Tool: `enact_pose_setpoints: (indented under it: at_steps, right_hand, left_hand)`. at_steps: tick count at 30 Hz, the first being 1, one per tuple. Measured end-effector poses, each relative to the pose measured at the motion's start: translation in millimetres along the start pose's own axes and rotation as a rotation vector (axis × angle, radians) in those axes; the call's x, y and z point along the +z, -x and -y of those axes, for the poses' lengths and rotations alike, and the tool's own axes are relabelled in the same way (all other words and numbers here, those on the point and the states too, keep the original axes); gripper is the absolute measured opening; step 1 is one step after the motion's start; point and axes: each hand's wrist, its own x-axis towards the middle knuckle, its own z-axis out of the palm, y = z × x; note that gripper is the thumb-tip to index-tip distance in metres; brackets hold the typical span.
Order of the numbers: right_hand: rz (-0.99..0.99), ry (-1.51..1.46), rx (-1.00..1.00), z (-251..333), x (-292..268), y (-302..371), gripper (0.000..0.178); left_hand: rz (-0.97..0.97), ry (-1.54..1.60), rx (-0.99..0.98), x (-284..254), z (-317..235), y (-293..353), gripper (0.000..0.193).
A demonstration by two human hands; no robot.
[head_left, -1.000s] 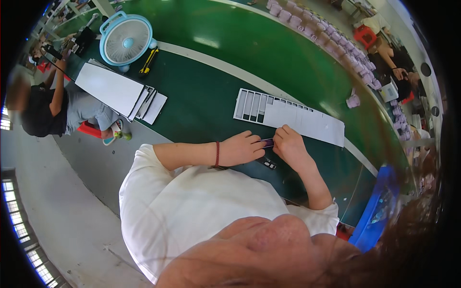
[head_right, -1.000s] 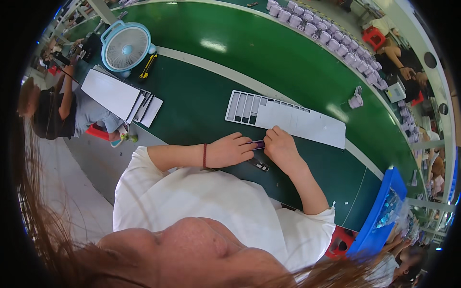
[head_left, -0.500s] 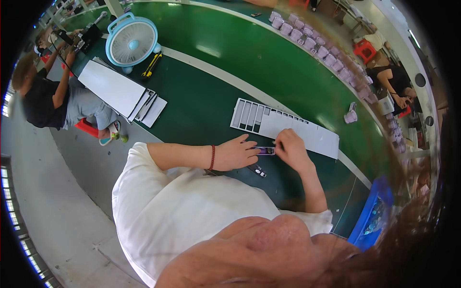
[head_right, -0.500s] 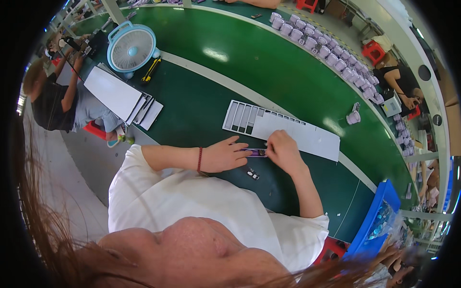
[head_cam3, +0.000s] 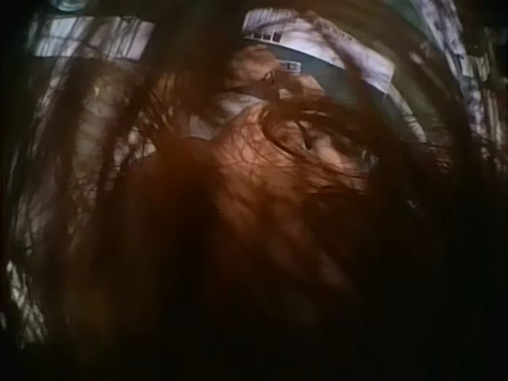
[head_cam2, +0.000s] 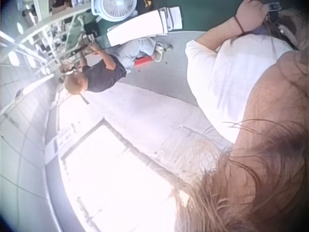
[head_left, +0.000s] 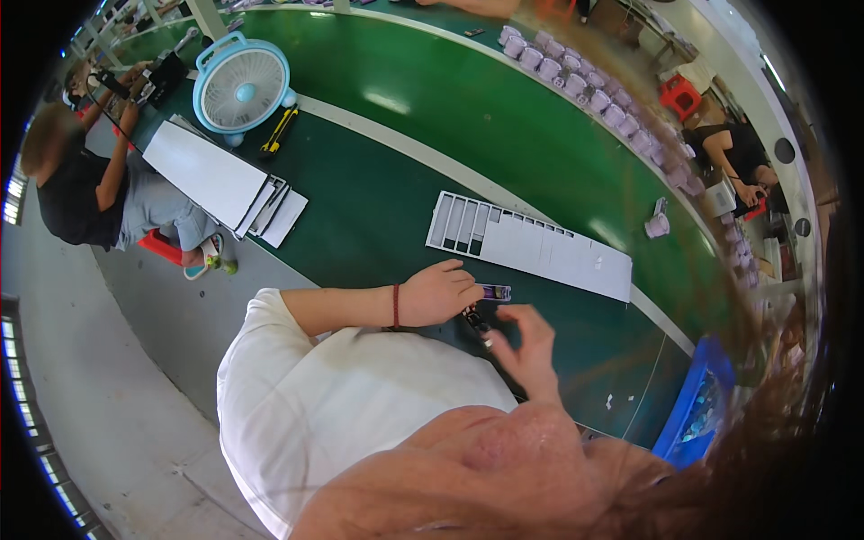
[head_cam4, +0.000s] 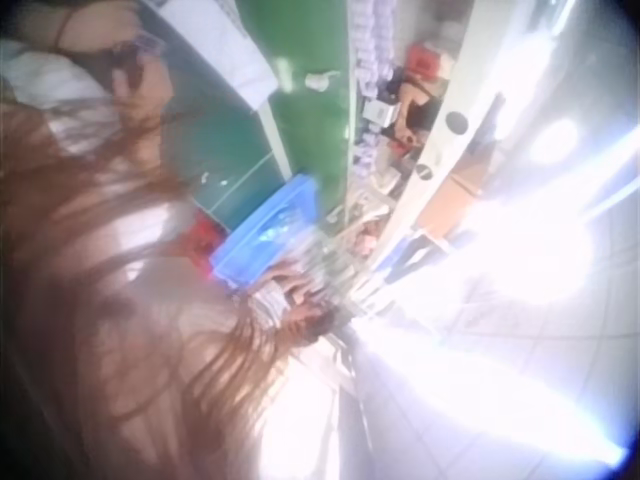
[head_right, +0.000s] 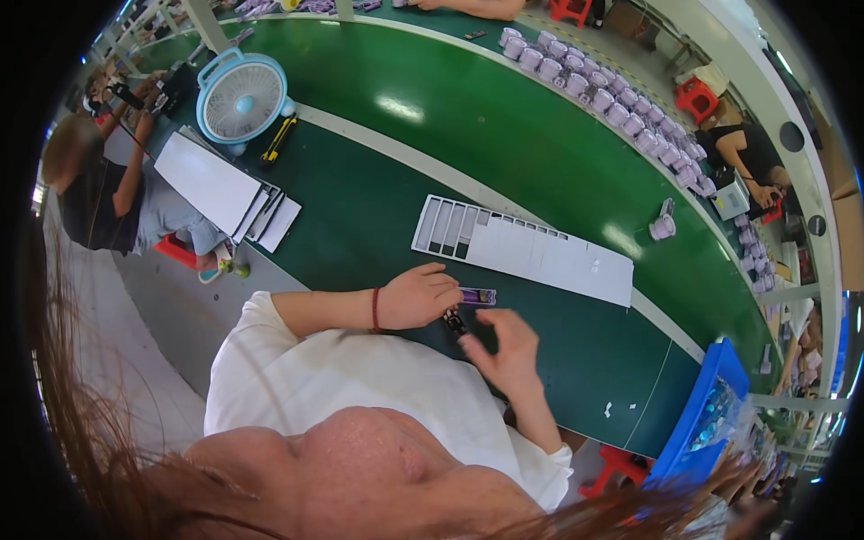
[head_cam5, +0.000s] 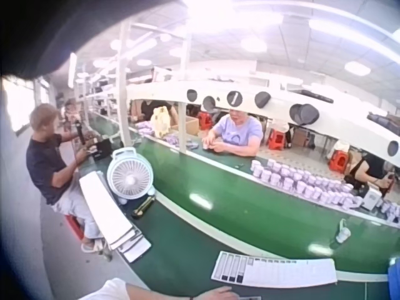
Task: Assembling small electronic devices by inserting components like circuit boards and batteries into plastic casings on a factory assembly line.
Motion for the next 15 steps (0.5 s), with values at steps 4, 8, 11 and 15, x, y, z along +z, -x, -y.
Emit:
enact_pose_setpoints:
  at_steps: [4, 8, 11, 15]
  right_hand:
    - [0.063, -0.25, 0.302, 18, 18, 20, 0.051]
    - [0.165, -0.029, 0.228, 17, 18, 21, 0.043]
    - [0.18, 0.19, 0.034, 25, 19, 12, 0.035]
    - [0.181, 0.552, -0.159, 17, 23, 7, 0.04]
  left_hand:
    - [-0.061, -0.059, 0.027, 4, 3, -1, 0.015]
    - [0.004, -0.049, 0.027, -1, 4, -5, 0.015]
    - [0.003, -0.023, 0.018, -9, 10, -10, 0.017]
    - [0.094, 0.129, -0.025, -9, 16, -12, 0.016]
